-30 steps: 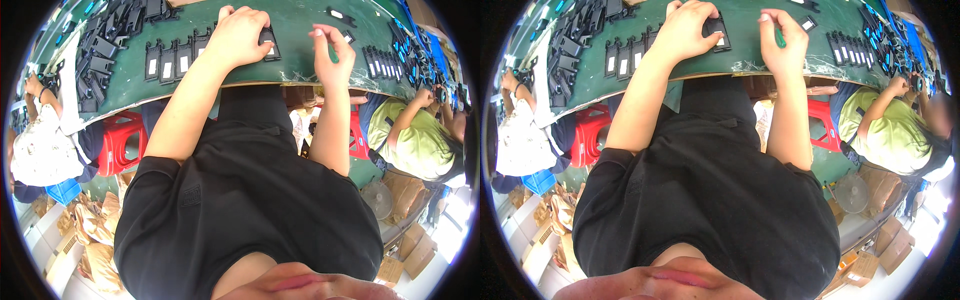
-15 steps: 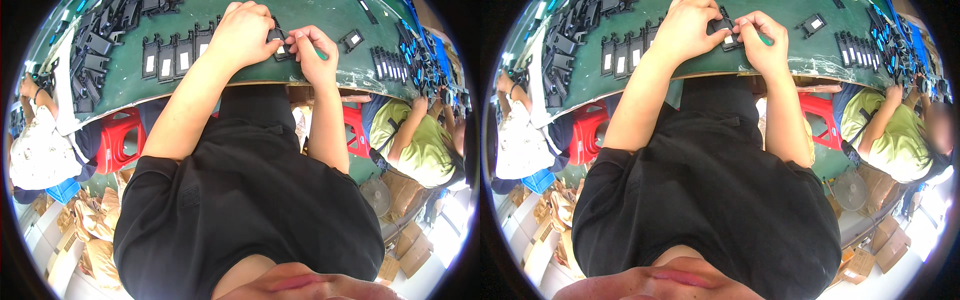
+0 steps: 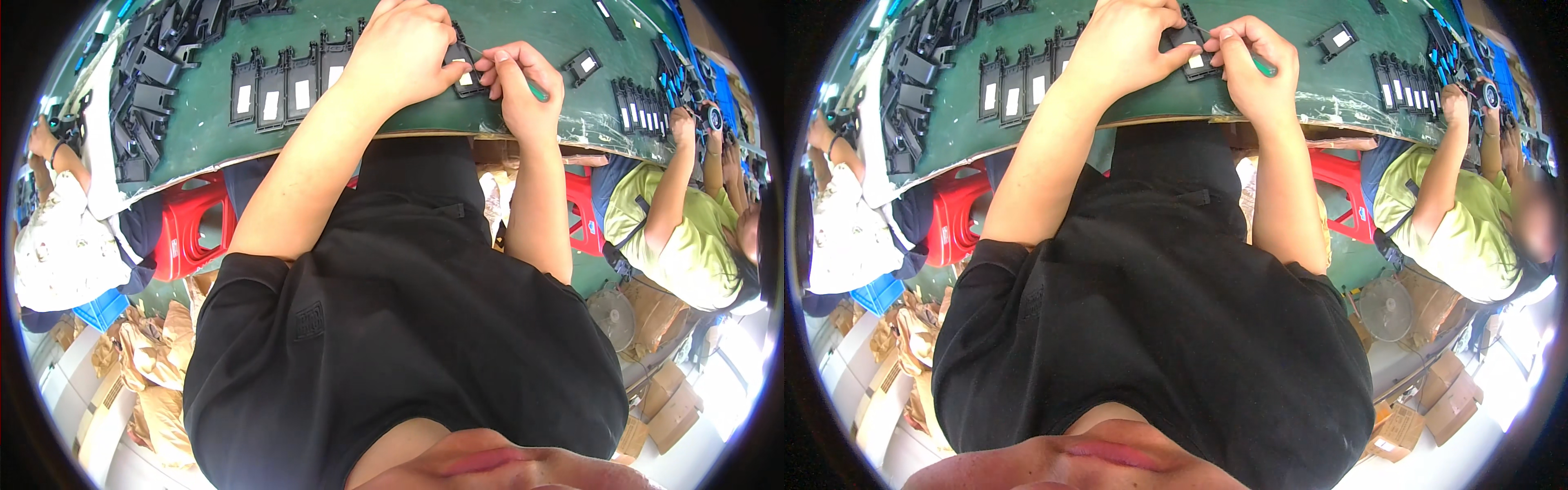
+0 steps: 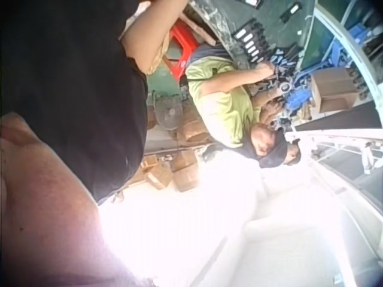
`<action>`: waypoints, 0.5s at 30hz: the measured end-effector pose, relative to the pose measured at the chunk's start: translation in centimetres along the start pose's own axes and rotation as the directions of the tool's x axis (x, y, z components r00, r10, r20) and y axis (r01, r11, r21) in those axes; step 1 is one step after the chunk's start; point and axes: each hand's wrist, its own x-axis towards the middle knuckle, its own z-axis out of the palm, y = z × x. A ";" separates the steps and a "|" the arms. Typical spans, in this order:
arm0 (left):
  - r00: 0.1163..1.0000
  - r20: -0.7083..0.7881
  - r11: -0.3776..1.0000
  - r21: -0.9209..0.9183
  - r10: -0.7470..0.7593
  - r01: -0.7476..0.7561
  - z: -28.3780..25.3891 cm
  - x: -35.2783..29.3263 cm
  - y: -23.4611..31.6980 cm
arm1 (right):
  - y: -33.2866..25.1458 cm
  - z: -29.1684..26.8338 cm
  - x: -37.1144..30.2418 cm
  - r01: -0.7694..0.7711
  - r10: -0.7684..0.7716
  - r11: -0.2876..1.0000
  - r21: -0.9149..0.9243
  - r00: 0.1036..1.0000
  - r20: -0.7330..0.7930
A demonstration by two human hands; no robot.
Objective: Assembling small electronic parts into plastic housings and applying labels at a factory workstation.
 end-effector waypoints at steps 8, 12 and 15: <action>1.000 0.013 1.000 0.004 -0.005 0.005 -0.2 0.0 0.0 | 0.1 0.1 0.1 0.006 -0.006 1.000 0.024 1.000 0.005; 0.935 0.315 0.955 -0.186 -0.166 0.232 -1.8 1.7 0.3 | 0.0 0.2 0.1 -0.010 0.010 1.000 0.008 1.000 0.007; 0.934 0.320 0.958 -0.176 -0.161 0.225 -2.1 1.8 0.3 | -0.1 0.2 0.4 0.008 -0.005 0.998 -0.055 0.999 0.046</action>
